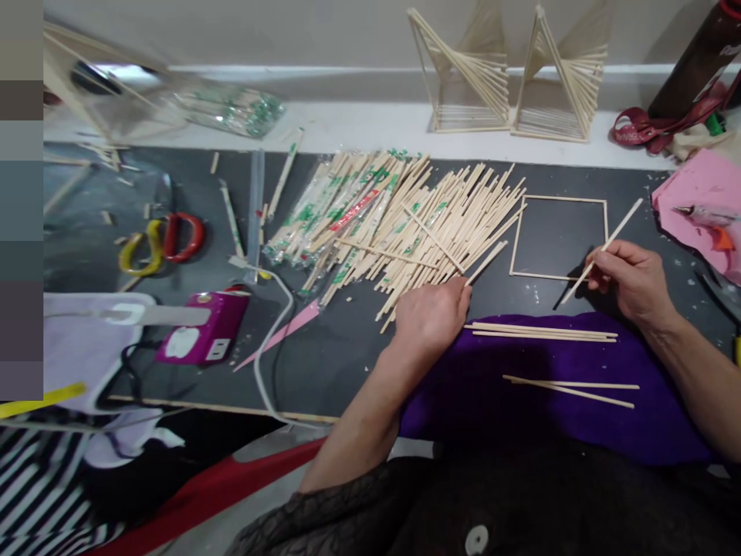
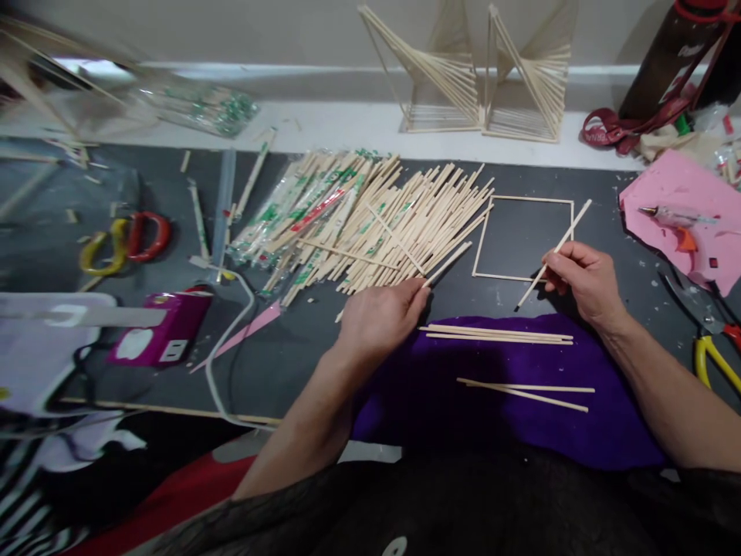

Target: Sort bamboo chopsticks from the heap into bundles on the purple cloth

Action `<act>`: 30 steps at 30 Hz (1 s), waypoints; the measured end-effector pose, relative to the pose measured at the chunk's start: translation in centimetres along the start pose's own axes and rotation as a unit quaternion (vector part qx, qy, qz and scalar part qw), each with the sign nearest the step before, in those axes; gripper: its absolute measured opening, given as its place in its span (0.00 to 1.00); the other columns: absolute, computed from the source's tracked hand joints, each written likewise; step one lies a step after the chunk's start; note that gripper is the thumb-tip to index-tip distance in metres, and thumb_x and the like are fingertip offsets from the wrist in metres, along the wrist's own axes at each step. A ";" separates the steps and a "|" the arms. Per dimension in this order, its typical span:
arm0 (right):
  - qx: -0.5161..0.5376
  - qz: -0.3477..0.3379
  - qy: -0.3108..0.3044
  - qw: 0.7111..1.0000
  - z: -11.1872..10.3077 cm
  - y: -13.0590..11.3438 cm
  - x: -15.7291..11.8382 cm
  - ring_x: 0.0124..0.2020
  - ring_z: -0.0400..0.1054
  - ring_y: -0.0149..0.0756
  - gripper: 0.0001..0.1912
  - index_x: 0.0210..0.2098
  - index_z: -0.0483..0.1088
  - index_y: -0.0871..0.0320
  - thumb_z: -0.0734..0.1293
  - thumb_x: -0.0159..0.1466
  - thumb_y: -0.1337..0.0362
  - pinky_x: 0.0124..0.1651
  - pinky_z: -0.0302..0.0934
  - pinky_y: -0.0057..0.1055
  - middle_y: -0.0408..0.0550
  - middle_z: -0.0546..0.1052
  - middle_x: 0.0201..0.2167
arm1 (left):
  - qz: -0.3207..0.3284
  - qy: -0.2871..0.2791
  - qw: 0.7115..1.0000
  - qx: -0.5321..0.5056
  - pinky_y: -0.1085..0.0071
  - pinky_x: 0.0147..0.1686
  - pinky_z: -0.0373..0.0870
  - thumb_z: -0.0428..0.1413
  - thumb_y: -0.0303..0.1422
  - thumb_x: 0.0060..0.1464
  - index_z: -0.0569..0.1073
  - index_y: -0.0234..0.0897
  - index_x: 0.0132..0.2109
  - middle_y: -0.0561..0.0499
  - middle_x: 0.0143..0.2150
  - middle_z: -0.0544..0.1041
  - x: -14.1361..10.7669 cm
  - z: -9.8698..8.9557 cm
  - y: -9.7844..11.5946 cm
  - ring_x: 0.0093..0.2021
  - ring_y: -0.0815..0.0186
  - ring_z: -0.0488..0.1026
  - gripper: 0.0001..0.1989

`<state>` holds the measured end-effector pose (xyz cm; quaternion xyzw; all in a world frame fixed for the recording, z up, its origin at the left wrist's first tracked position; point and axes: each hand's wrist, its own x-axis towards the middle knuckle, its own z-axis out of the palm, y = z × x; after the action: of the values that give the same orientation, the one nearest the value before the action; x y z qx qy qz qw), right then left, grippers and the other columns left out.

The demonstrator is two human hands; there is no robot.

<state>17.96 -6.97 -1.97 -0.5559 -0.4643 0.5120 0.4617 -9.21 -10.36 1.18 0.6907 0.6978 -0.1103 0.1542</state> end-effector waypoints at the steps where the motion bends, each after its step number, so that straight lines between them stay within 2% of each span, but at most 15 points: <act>1: 0.000 0.001 -0.001 1.000 0.0 0.0 0.0 0.17 0.66 0.27 0.08 0.24 0.74 0.55 0.73 0.55 0.59 0.17 0.55 0.25 0.43 0.74 0.19 | -0.015 -0.006 1.000 0.022 0.60 0.38 0.68 0.40 0.38 0.67 0.77 0.36 0.52 0.36 0.40 0.82 0.0 0.1 0.2 0.42 0.47 0.79 0.23; 7: -0.003 -0.001 -0.005 1.000 0.0 0.1 0.0 0.17 0.65 0.27 0.10 0.25 0.74 0.56 0.74 0.54 0.57 0.17 0.55 0.24 0.42 0.74 0.18 | -0.012 0.010 0.999 0.037 0.60 0.40 0.70 0.42 0.38 0.67 0.71 0.40 0.62 0.37 0.39 0.83 0.6 0.4 1.2 0.43 0.47 0.80 0.22; 11: -0.005 -0.005 -0.005 1.000 0.0 0.0 -0.1 0.17 0.66 0.27 0.10 0.24 0.73 0.56 0.74 0.54 0.57 0.17 0.55 0.24 0.42 0.73 0.18 | 0.003 0.023 1.000 -0.006 0.60 0.41 0.70 0.48 0.44 0.65 0.68 0.38 0.65 0.38 0.42 0.83 0.6 -0.1 0.9 0.44 0.48 0.80 0.26; 13: -0.005 -0.007 -0.004 1.000 0.0 -0.1 -0.2 0.17 0.66 0.27 0.10 0.24 0.73 0.56 0.74 0.54 0.58 0.17 0.55 0.24 0.42 0.74 0.18 | 0.007 0.040 0.998 -0.038 0.61 0.42 0.69 0.47 0.45 0.66 0.72 0.37 0.61 0.38 0.43 0.83 0.4 -0.3 0.2 0.44 0.50 0.80 0.25; 16: -0.005 -0.011 -0.005 1.000 0.0 -0.1 -0.2 0.17 0.66 0.27 0.10 0.24 0.73 0.56 0.75 0.54 0.58 0.17 0.55 0.24 0.42 0.74 0.18 | -0.015 0.066 0.996 -0.060 0.63 0.40 0.68 0.45 0.41 0.66 0.80 0.36 0.48 0.39 0.40 0.83 0.0 -0.3 -1.2 0.41 0.53 0.79 0.21; 19: -0.004 -0.013 -0.006 1.000 0.0 0.1 -0.1 0.17 0.66 0.27 0.11 0.25 0.74 0.56 0.75 0.54 0.57 0.17 0.55 0.24 0.42 0.74 0.19 | -0.006 0.071 0.994 -0.085 0.64 0.37 0.66 0.50 0.41 0.63 0.81 0.38 0.42 0.43 0.37 0.83 -0.3 -0.1 -1.8 0.38 0.56 0.78 0.17; 24: 0.000 -0.023 -0.012 1.000 -0.2 0.4 0.0 0.17 0.66 0.26 0.11 0.26 0.74 0.57 0.75 0.55 0.57 0.18 0.56 0.23 0.42 0.74 0.18 | 0.064 0.029 0.991 -0.111 0.68 0.34 0.64 0.55 0.44 0.59 0.80 0.41 0.38 0.48 0.31 0.82 0.2 -0.2 0.1 0.33 0.60 0.76 0.14; 27: 0.004 -0.024 -0.008 1.000 -0.1 0.4 0.0 0.17 0.66 0.26 0.10 0.26 0.74 0.57 0.74 0.55 0.57 0.18 0.55 0.23 0.42 0.74 0.18 | 0.062 0.021 0.996 -0.058 0.66 0.34 0.65 0.54 0.41 0.59 0.80 0.40 0.38 0.45 0.31 0.81 1.2 0.0 1.2 0.35 0.57 0.77 0.13; 30: 0.002 -0.022 -0.007 1.000 0.0 0.3 0.0 0.17 0.66 0.26 0.11 0.25 0.74 0.57 0.75 0.54 0.56 0.17 0.55 0.23 0.42 0.74 0.18 | 0.040 0.040 0.998 -0.020 0.63 0.35 0.66 0.51 0.38 0.60 0.80 0.38 0.40 0.41 0.34 0.82 2.3 0.4 1.6 0.38 0.53 0.79 0.14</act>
<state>18.01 -6.98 -2.31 -0.5410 -0.4784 0.5065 0.4711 -7.56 -8.29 0.09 0.7185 0.6775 -0.0620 0.1445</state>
